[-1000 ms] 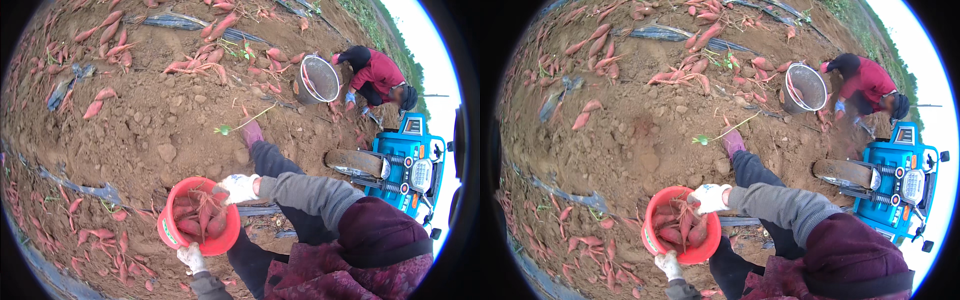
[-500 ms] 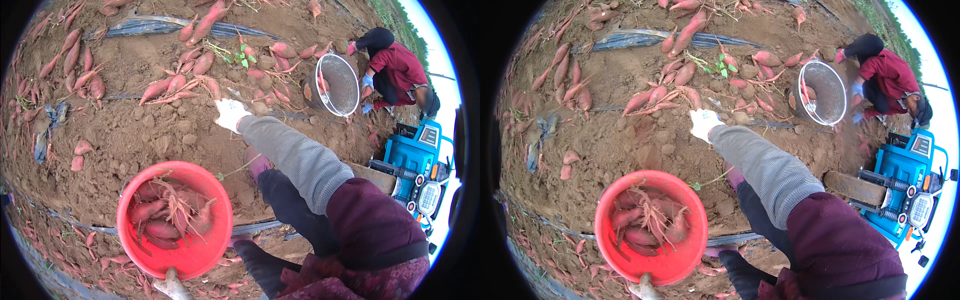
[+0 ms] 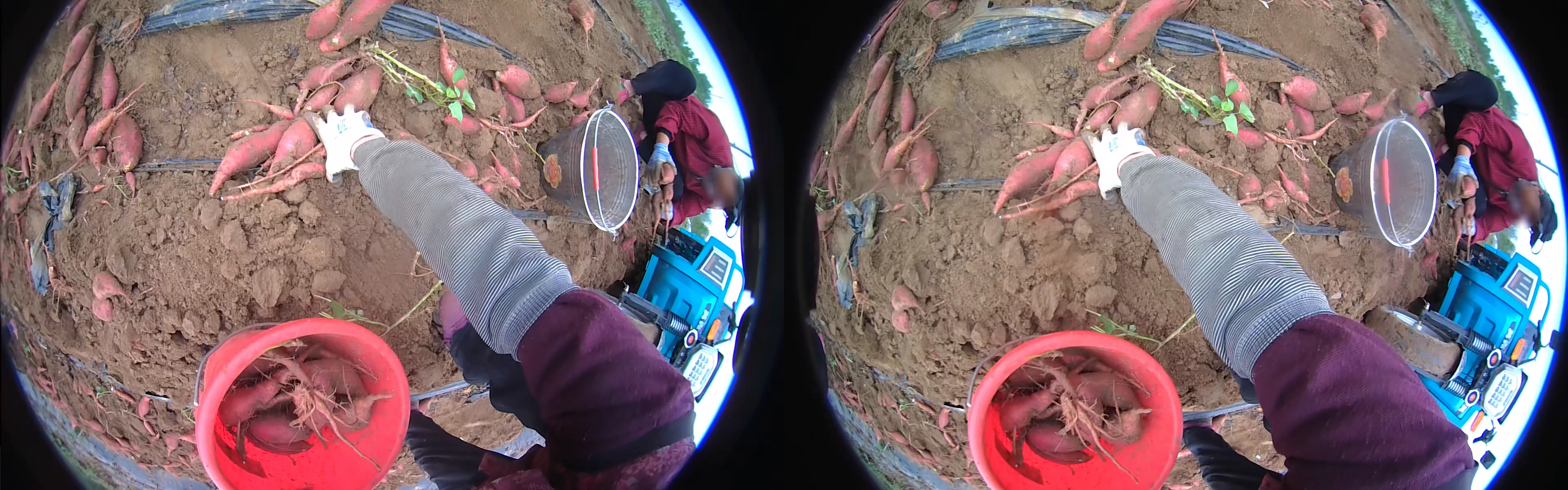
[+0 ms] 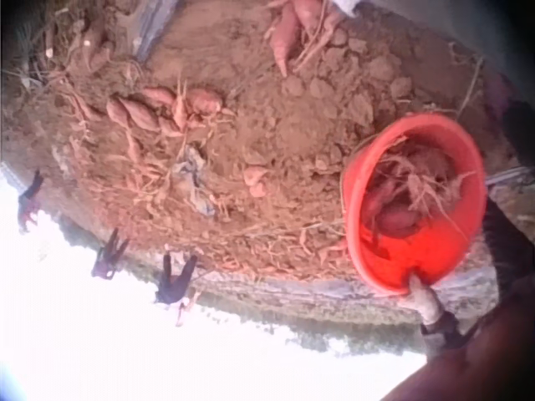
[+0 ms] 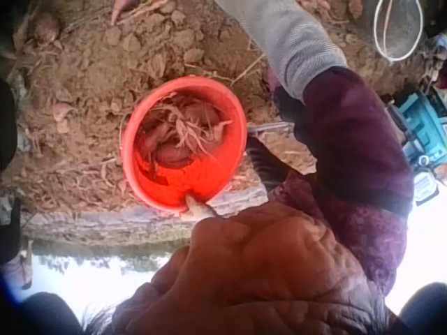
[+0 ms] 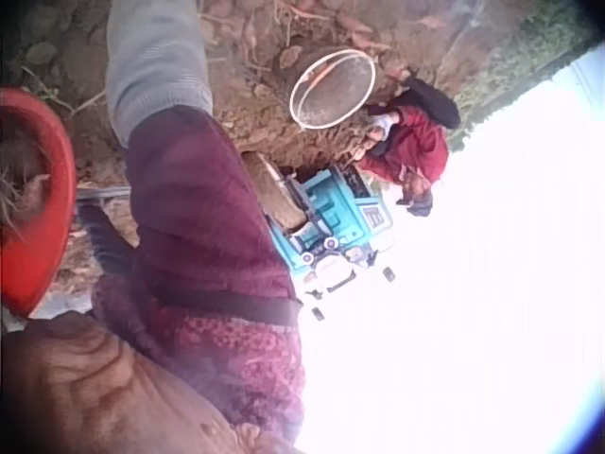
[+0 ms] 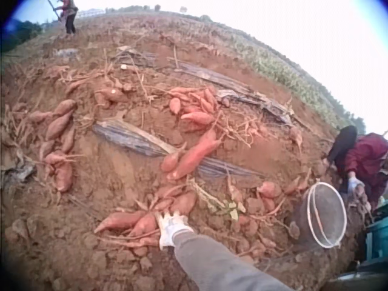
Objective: The person picks sweet potatoes from the soil and places them into a red bucket. They then carry the bucket to a blue three-wheeled vehicle and pour the sweet potatoes into its cargo bed. The person repeats this process, gathering more sweet potatoes from the field.
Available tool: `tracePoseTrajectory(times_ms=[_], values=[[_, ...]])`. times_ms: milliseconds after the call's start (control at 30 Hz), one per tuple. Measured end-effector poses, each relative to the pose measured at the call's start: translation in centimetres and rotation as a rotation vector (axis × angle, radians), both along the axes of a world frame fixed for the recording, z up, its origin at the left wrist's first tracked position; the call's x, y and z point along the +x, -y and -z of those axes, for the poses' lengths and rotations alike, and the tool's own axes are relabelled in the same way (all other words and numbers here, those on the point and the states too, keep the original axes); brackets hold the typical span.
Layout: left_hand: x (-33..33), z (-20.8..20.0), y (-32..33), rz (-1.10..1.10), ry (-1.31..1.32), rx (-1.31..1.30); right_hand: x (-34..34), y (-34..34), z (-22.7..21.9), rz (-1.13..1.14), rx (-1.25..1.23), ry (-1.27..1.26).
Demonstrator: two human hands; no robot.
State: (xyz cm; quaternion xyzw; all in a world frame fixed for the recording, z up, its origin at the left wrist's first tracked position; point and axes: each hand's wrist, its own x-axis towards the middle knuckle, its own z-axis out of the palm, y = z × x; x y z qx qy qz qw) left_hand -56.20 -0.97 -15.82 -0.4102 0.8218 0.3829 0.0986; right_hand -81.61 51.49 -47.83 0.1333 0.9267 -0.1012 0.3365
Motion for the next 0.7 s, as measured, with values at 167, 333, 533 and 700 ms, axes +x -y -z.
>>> tracePoseTrajectory(times_ms=[167, 333, 533, 700], values=[[0.1, -0.4, 0.3, 0.088, -0.009, -0.025, 1.8, -1.1, 0.9, 0.121, -0.1, 0.031], [-1.1, -0.3, -1.3, 0.096, -0.035, -0.035, 6.2, 0.5, -0.1, 0.271, -0.303, 0.054], [-2.8, -0.5, -2.0, 0.125, -0.045, -0.11, 9.0, 4.2, -2.1, -0.054, -0.151, -0.25], [-3.0, 0.4, 0.9, 0.234, 0.035, 0.052, 9.5, 5.0, -4.3, 0.149, -0.318, -0.145]])
